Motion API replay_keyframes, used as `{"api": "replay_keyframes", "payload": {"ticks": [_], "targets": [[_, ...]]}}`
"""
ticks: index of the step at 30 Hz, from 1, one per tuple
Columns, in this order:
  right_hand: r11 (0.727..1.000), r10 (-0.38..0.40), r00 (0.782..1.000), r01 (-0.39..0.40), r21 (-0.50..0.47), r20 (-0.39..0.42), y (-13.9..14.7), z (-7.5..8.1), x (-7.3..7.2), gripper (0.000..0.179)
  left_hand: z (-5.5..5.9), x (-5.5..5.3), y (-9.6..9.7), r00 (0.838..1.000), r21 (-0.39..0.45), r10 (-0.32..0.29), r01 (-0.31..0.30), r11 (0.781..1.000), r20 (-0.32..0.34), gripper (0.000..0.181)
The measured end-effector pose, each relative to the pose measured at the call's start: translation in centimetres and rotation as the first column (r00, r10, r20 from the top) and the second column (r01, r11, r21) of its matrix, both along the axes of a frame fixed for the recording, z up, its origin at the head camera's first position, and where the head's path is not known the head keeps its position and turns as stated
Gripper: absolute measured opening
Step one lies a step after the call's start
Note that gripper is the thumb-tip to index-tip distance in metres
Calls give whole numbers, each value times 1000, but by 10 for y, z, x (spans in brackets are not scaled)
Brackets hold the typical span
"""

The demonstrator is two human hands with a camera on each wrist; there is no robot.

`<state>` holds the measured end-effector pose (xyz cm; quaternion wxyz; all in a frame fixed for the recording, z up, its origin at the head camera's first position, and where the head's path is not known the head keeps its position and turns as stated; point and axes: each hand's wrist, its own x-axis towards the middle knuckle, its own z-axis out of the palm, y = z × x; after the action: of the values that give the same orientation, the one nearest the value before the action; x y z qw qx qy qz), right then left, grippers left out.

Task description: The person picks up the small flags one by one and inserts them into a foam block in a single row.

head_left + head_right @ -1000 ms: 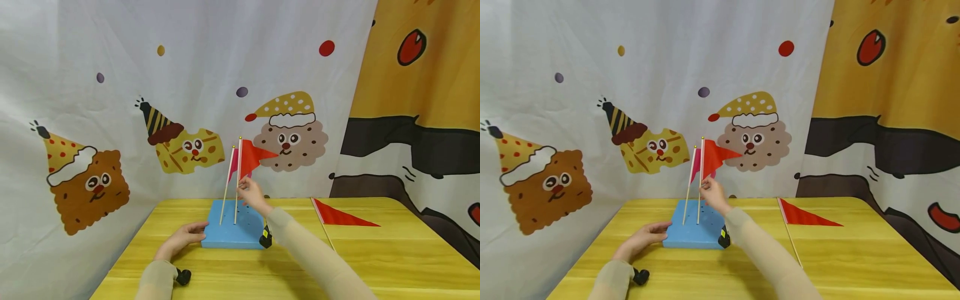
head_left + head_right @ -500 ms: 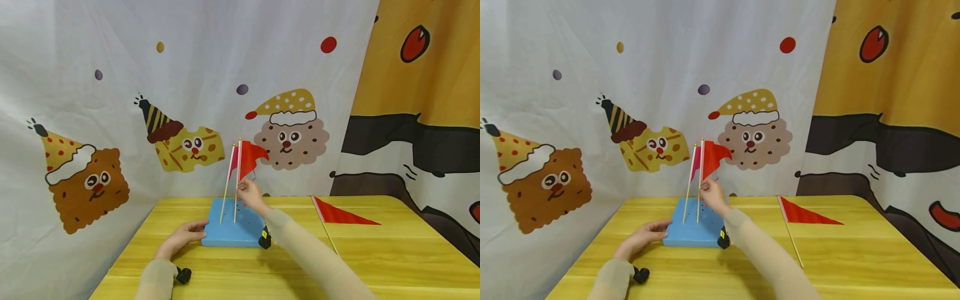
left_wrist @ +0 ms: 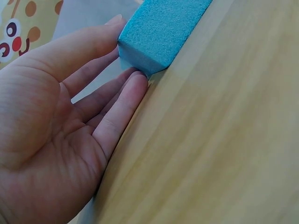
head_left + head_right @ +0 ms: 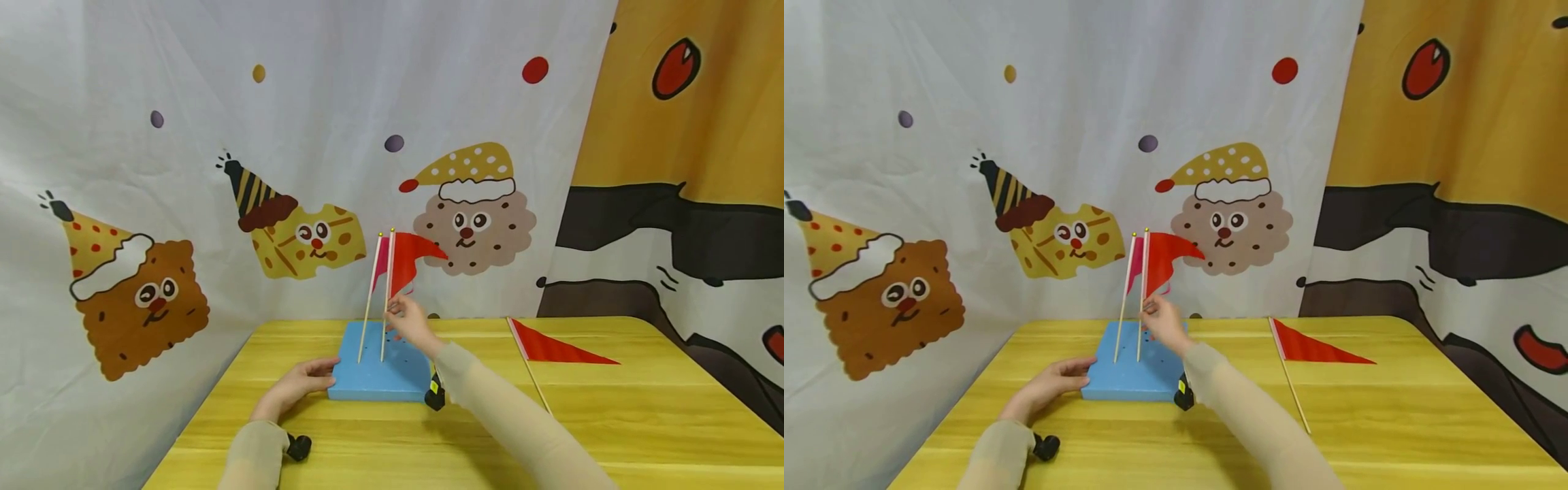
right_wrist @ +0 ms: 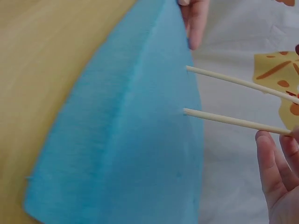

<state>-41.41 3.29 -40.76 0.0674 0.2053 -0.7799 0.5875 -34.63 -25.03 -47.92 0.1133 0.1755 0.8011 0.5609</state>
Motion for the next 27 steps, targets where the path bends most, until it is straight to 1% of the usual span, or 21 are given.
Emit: {"api": "replay_keyframes", "payload": {"ticks": [3,8,13,18,22,24,27], "targets": [[1000,13,1000,-13,1,14,-1,-3,2,10,0,0,0,1000,-8,1,-1,1000,-3,59],[1000,-1,1000,1,-3,27,0,-10,1,11,1,1,0,1000,-18,2,-3,1000,-11,59],[1000,1,999,0,-29,43,2,-10,4,15,1,2,0,1000,-8,2,-2,1000,-10,58],[1000,-4,999,5,-16,46,9,-9,5,15,0,2,1,1000,1,14,-14,1000,10,58],[999,-12,999,13,-30,52,25,-7,5,17,0,1,1,999,12,21,-22,1000,25,58],[999,-22,998,24,-38,52,39,-5,4,18,0,1,1,999,10,22,-23,1000,23,58],[997,-44,996,49,-64,78,64,2,8,21,-1,0,0,1000,10,18,-18,1000,21,58]]}}
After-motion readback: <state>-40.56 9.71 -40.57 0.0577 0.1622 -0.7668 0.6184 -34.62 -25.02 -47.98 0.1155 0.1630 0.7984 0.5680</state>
